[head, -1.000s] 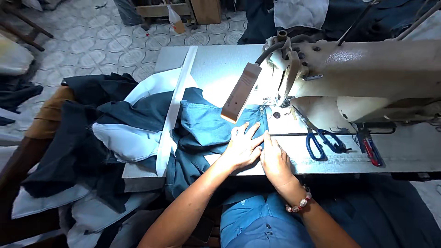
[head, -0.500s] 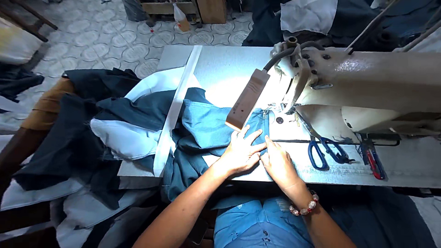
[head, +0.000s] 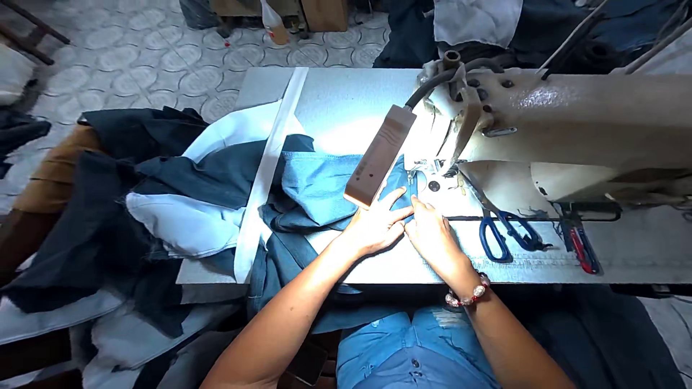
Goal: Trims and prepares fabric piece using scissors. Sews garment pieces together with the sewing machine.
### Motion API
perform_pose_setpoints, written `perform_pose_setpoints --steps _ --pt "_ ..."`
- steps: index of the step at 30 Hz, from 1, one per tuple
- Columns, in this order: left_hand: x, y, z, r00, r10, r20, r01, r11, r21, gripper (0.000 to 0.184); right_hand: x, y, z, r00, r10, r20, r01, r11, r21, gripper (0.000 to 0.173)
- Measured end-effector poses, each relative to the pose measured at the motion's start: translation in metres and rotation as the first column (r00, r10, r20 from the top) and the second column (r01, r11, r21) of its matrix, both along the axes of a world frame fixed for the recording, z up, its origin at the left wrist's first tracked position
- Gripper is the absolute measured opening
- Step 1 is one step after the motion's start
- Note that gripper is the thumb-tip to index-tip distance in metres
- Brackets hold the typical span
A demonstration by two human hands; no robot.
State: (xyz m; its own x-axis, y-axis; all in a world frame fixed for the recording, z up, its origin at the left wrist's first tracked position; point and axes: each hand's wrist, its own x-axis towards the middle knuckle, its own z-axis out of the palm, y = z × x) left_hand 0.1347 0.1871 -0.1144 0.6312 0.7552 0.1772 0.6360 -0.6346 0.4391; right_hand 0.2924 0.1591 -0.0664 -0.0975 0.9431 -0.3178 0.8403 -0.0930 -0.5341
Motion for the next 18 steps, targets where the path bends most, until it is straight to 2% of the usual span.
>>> perform_pose_setpoints --steps 3,7,10,12,15,18 --pt "0.002 0.008 0.001 1.0 -0.007 0.025 0.006 1.0 0.02 0.043 0.001 0.007 -0.007 1.0 -0.009 -0.025 0.011 0.997 0.08 0.052" --pt "0.0 0.021 0.002 1.0 -0.006 -0.02 0.005 1.0 -0.014 0.045 0.003 0.016 -0.002 0.99 -0.036 -0.139 0.047 0.996 0.079 0.048" --pt "-0.001 0.028 -0.001 1.0 -0.014 -0.026 0.014 1.0 0.012 0.05 0.014 0.017 -0.015 0.972 0.008 -0.236 0.048 0.972 0.23 0.043" --pt "-0.002 0.029 -0.002 1.0 -0.002 0.005 0.002 1.0 0.008 0.044 0.023 0.017 -0.026 0.965 -0.014 -0.261 0.095 0.949 0.301 0.035" --pt "0.0 0.028 0.003 0.997 0.065 0.036 -0.06 0.99 -0.126 0.037 0.031 0.01 -0.041 0.978 -0.121 -0.17 0.18 0.9 0.396 0.023" --pt "0.002 0.026 0.004 0.982 0.124 0.143 -0.101 0.982 -0.159 0.038 0.022 0.009 -0.049 0.991 -0.101 -0.085 0.129 0.881 0.456 0.02"
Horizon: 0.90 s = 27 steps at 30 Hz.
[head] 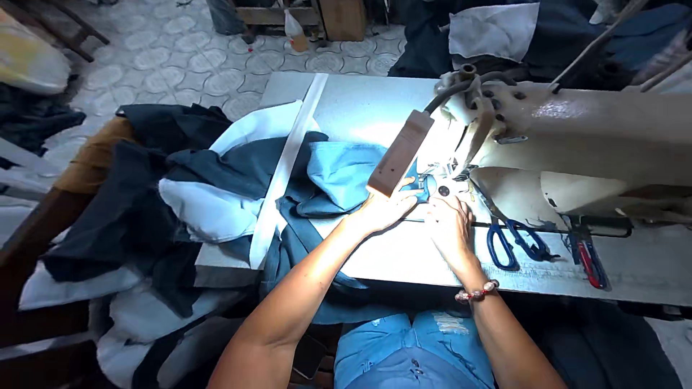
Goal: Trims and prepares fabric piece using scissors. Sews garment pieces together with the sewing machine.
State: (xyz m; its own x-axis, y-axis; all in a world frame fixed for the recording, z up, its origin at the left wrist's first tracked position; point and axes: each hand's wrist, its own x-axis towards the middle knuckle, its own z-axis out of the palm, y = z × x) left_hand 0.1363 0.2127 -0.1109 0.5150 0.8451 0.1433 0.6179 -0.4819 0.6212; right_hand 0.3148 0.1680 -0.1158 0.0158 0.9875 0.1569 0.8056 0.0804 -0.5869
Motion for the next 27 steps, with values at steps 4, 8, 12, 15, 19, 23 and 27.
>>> perform_pose_setpoints --steps 4,8,12,15,19,23,27 --pt "-0.033 -0.026 0.019 0.973 -0.036 -0.226 0.113 0.936 0.333 0.048 -0.014 0.011 0.004 0.998 0.004 -0.055 -0.001 0.998 0.057 0.022" --pt "-0.101 -0.061 0.037 0.879 0.303 -0.369 -0.099 0.872 0.479 0.054 -0.011 0.014 0.003 0.974 0.079 -0.21 -0.055 0.991 0.118 0.017" --pt "-0.135 -0.064 0.01 0.849 0.463 -0.254 -0.331 0.841 0.427 0.028 -0.01 0.013 -0.003 0.914 0.183 -0.362 -0.134 0.978 0.158 0.016" --pt "-0.13 -0.063 0.008 0.848 0.456 -0.27 -0.373 0.876 0.307 0.048 -0.006 0.011 -0.004 0.902 0.173 -0.396 -0.135 0.983 0.122 0.015" --pt "-0.125 -0.063 0.008 0.88 0.408 -0.241 -0.311 0.881 0.357 0.021 -0.004 -0.001 -0.012 0.887 0.2 -0.415 -0.167 0.979 0.116 0.015" --pt "-0.119 -0.079 0.011 0.919 0.383 -0.09 -0.284 0.805 0.521 0.028 -0.01 -0.028 -0.003 0.808 0.185 -0.559 -0.042 0.965 0.258 0.017" --pt "-0.109 -0.1 0.033 0.907 0.42 0.021 -0.341 0.707 0.619 0.028 -0.005 -0.033 -0.006 0.677 0.185 -0.713 -0.055 0.978 0.202 0.033"
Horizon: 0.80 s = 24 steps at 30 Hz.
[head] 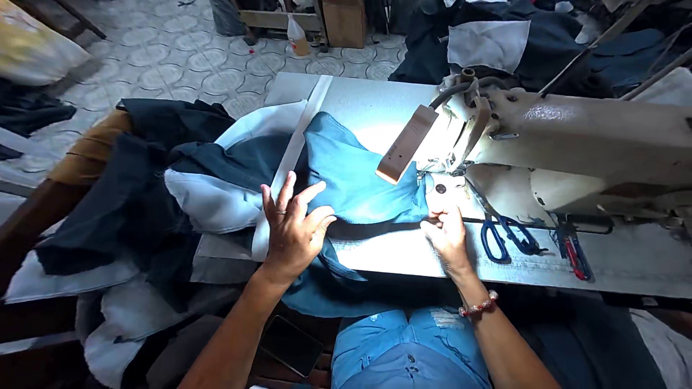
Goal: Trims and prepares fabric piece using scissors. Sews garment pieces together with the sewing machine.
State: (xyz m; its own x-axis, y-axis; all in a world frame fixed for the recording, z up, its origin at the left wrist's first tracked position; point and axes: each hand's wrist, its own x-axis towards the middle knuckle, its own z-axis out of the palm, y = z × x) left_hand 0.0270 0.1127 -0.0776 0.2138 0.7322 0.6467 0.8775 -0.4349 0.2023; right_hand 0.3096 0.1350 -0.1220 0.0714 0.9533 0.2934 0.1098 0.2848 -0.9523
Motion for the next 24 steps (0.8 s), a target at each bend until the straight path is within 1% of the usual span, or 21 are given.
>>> perform_pose_setpoints --steps 2,3,4,5,7,9,11,13,14,16,17,19,20,22,23,24 --pt "0.002 -0.002 0.004 1.0 -0.001 0.024 0.0 1.0 0.013 0.027 0.001 0.008 0.005 0.989 0.143 -0.046 -0.148 0.98 -0.135 0.061" --pt "0.003 -0.002 0.005 0.999 -0.005 0.039 0.004 1.0 0.008 0.026 0.001 0.014 0.004 0.977 0.209 -0.036 -0.212 0.961 -0.177 0.071" --pt "0.003 -0.001 0.006 0.999 -0.007 0.049 0.007 1.0 0.007 0.026 0.001 0.019 0.003 0.967 0.254 -0.004 -0.25 0.947 -0.203 0.077" --pt "0.001 0.002 0.006 0.999 -0.002 0.048 0.001 1.0 0.013 0.026 0.002 0.023 0.003 0.963 0.265 0.043 -0.25 0.944 -0.217 0.079" --pt "-0.006 0.008 0.007 0.999 0.029 0.018 -0.03 0.999 0.016 0.027 0.004 0.024 0.005 0.965 0.234 0.122 -0.203 0.954 -0.219 0.08" --pt "-0.013 0.013 0.004 0.998 0.062 0.002 -0.062 0.998 0.005 0.027 0.008 0.014 0.007 0.97 0.174 0.169 -0.148 0.976 -0.158 0.077" --pt "-0.018 0.017 -0.002 0.994 0.106 -0.004 -0.106 0.994 -0.015 0.025 0.011 -0.002 0.004 0.98 0.051 0.193 -0.04 0.997 -0.061 0.062" --pt "-0.018 0.02 -0.007 0.988 0.154 -0.012 -0.155 0.986 -0.068 0.025 0.014 -0.018 0.0 0.98 -0.001 0.197 0.011 0.999 -0.048 0.047" --pt "-0.014 0.02 -0.008 0.986 0.168 -0.018 -0.169 0.981 -0.094 0.025 0.014 -0.025 -0.002 0.979 -0.02 0.202 0.031 0.998 -0.053 0.042" --pt "-0.005 0.02 -0.009 0.981 0.189 -0.036 -0.192 0.977 -0.093 0.024 0.011 -0.027 -0.004 0.961 -0.097 0.26 0.113 0.993 -0.046 0.038" --pt "0.0 0.019 -0.009 0.977 0.208 -0.051 -0.211 0.974 -0.077 0.025 0.009 -0.025 -0.001 0.952 -0.099 0.29 0.127 0.989 -0.081 0.04" --pt "0.008 0.016 -0.007 0.964 0.254 -0.081 -0.258 0.965 -0.048 0.027 0.001 -0.019 0.016 0.949 -0.039 0.313 0.113 0.969 -0.221 0.051" --pt "0.013 0.016 -0.005 0.956 0.278 -0.094 -0.283 0.958 -0.038 0.028 -0.004 -0.015 0.024 0.951 -0.011 0.308 0.097 0.96 -0.263 0.055" --pt "0.023 0.012 -0.003 0.955 0.282 -0.096 -0.286 0.958 -0.03 0.028 -0.014 -0.008 0.029 0.963 0.024 0.267 0.051 0.962 -0.269 0.063" --pt "0.03 0.009 -0.005 0.967 0.237 -0.09 -0.242 0.969 -0.043 0.028 -0.017 -0.008 0.025 0.969 0.02 0.245 0.041 0.97 -0.239 0.063" --pt "0.038 0.005 -0.008 0.984 0.156 -0.085 -0.161 0.985 -0.063 0.031 -0.02 -0.01 0.022 0.977 0.005 0.211 0.041 0.977 -0.21 0.061"
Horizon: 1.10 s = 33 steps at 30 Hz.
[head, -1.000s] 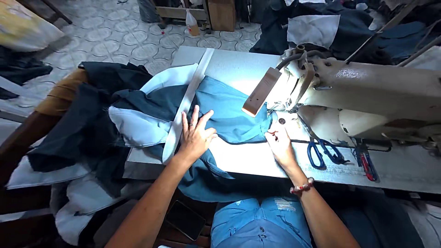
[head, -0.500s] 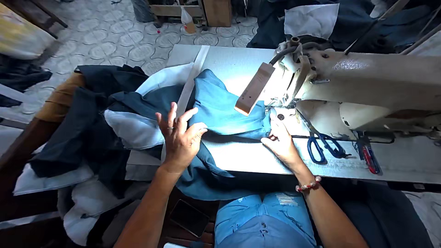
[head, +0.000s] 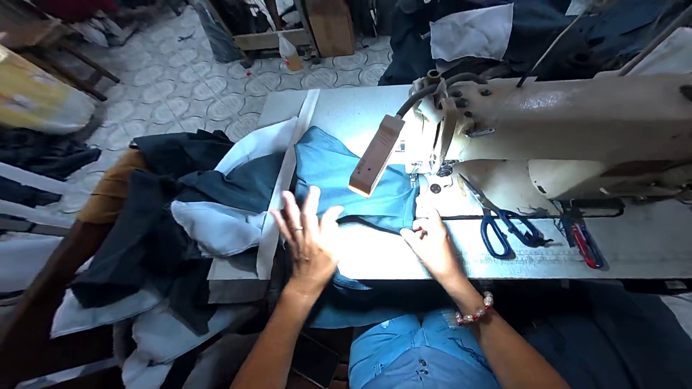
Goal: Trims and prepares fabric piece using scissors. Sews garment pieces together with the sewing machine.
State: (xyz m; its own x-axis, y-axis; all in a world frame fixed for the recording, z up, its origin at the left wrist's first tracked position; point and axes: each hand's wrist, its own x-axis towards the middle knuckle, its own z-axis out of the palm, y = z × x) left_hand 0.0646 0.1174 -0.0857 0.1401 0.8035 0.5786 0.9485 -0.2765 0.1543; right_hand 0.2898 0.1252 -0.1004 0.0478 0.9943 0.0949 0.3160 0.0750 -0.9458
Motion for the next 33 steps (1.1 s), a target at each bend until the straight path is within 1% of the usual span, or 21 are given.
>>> perform_pose_setpoints --steps 2,3,4,6,7,8,9,11,14,15,17,18,19,20,21,22,23,25,27,30,33 --pt "0.022 -0.004 -0.005 0.973 -0.228 0.021 0.229 0.972 -0.054 0.038 -0.004 -0.011 -0.001 0.967 -0.056 -0.249 0.045 0.998 -0.048 0.052" --pt "0.034 -0.003 -0.007 0.946 -0.325 0.012 0.325 0.941 -0.092 0.045 -0.004 -0.018 0.007 0.879 -0.13 -0.458 0.047 0.981 -0.187 0.046" --pt "0.048 0.002 -0.01 0.922 -0.387 -0.009 0.383 0.916 -0.116 0.049 -0.004 -0.022 0.016 0.726 -0.256 -0.638 0.014 0.933 -0.359 0.037" --pt "0.073 0.021 -0.021 0.9 -0.434 -0.04 0.429 0.898 -0.096 0.055 -0.001 -0.026 0.029 0.37 -0.497 -0.785 -0.159 0.798 -0.581 0.019" --pt "0.081 0.032 -0.026 0.899 -0.435 -0.05 0.432 0.9 -0.063 0.054 -0.001 -0.028 0.031 0.228 -0.552 -0.802 -0.248 0.764 -0.596 0.019" --pt "0.087 0.044 -0.03 0.902 -0.429 -0.056 0.43 0.903 -0.003 0.044 0.0 -0.029 0.031 0.134 -0.562 -0.816 -0.312 0.758 -0.573 0.026" --pt "0.091 0.053 -0.031 0.905 -0.422 -0.056 0.425 0.903 0.054 0.027 0.001 -0.029 0.03 0.104 -0.533 -0.84 -0.341 0.774 -0.533 0.03" --pt "0.093 0.061 -0.029 0.9 -0.432 -0.06 0.436 0.896 0.08 0.006 0.007 -0.029 0.028 0.224 -0.442 -0.869 -0.297 0.818 -0.493 0.027" --pt "0.091 0.048 -0.028 0.884 -0.461 -0.079 0.458 0.887 -0.063 0.004 0.02 -0.029 0.024 0.616 -0.268 -0.741 -0.158 0.879 -0.449 0.029" --pt "0.092 0.04 -0.029 0.878 -0.475 -0.062 0.462 0.874 -0.152 0.007 0.024 -0.03 0.023 0.706 -0.208 -0.677 -0.155 0.888 -0.434 0.034" --pt "0.093 0.024 -0.021 0.876 -0.482 -0.019 0.44 0.816 -0.375 0.029 0.032 -0.031 0.021 0.789 -0.134 -0.6 -0.189 0.876 -0.444 0.039" --pt "0.093 0.019 -0.011 0.881 -0.472 -0.005 0.401 0.754 -0.52 0.044 0.037 -0.03 0.021 0.818 -0.108 -0.565 -0.201 0.867 -0.456 0.038" --pt "0.093 0.019 0.005 0.885 -0.465 0.004 0.339 0.638 -0.692 0.06 0.042 -0.026 0.022 0.868 -0.067 -0.492 -0.194 0.866 -0.46 0.035" --pt "0.094 0.024 0.021 0.887 -0.461 0.021 0.279 0.499 -0.821 0.069 0.046 -0.023 0.023 0.938 -0.009 -0.347 -0.153 0.886 -0.438 0.032" --pt "0.094 0.03 0.033 0.886 -0.462 0.041 0.257 0.415 -0.873 0.068 0.05 -0.019 0.022 0.992 0.043 -0.121 -0.086 0.925 -0.369 0.032" --pt "0.091 0.034 0.041 0.88 -0.468 0.075 0.295 0.418 -0.859 0.058 0.051 -0.015 0.018 0.991 0.047 0.123 -0.014 0.968 -0.251 0.034" --pt "0.088 0.037 0.041 0.872 -0.477 0.108 0.378 0.517 -0.768 0.044 0.049 -0.01 0.015 0.958 -0.007 0.288 0.044 0.992 -0.121 0.036" --pt "0.088 0.047 0.028 0.844 -0.508 0.171 0.529 0.735 -0.425 0.021 0.039 0.003 0.013 0.909 -0.092 0.406 0.097 0.995 0.007 0.039" --pt "0.094 0.057 0.013 0.836 -0.493 0.243 0.542 0.812 -0.216 0.015 0.024 0.013 0.014 0.878 -0.084 0.471 0.122 0.991 -0.05 0.045" --pt "0.102 0.06 -0.003 0.879 -0.367 0.304 0.452 0.845 -0.286 0.02 0.004 0.02 0.023 0.826 0.026 0.563 0.146 0.955 -0.259 0.057" --pt "0.105 0.052 -0.017 0.92 -0.308 0.244 0.385 0.828 -0.407 0.028 0.001 0.02 0.023 0.801 0.064 0.595 0.164 0.933 -0.322 0.056"
